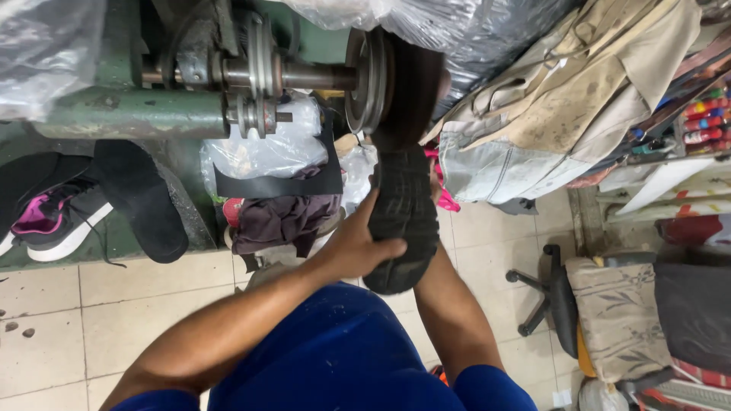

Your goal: Grinding the edges of a shoe sole and fitting a replacement sole piece using a bench grinder

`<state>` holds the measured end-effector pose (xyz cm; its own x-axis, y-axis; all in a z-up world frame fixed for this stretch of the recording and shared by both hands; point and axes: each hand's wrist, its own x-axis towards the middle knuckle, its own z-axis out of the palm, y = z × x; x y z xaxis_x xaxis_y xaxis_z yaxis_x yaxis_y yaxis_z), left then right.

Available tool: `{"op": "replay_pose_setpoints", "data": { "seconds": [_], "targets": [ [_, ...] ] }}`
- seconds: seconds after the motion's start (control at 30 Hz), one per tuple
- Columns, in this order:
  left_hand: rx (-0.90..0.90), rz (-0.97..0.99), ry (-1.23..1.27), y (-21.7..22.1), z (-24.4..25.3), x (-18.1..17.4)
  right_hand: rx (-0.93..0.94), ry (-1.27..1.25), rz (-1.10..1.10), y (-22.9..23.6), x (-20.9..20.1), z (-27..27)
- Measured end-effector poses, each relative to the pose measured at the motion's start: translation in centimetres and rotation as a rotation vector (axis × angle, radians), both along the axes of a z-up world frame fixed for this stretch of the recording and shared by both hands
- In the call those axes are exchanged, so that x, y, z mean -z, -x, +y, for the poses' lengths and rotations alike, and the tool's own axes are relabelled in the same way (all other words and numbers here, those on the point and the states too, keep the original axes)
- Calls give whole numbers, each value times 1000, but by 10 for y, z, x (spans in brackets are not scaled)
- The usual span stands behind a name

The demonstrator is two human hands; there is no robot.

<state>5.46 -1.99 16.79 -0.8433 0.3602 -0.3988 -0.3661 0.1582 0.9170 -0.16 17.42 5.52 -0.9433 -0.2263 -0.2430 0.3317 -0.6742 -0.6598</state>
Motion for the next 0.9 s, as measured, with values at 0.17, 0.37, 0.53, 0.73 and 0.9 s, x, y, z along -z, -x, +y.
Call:
{"op": "replay_pose_setpoints", "data": {
  "seconds": [0.17,0.37,0.53,0.73,0.9],
  "targets": [
    [50,92,-216,-48,-34,-35,44,-39,-7,-11,34,4],
    [-94,58,-204,-53,-33,16,64,-30,51,25,116,8],
    [-317,-1,-350,0,-7,60,269,-382,-52,67,150,44],
    [-322,-143,-685,45,-34,83,304,-497,211,51,71,19],
    [-81,-206,-582,53,-89,120,317,-595,364,-27,-1,57]
  ]
}}
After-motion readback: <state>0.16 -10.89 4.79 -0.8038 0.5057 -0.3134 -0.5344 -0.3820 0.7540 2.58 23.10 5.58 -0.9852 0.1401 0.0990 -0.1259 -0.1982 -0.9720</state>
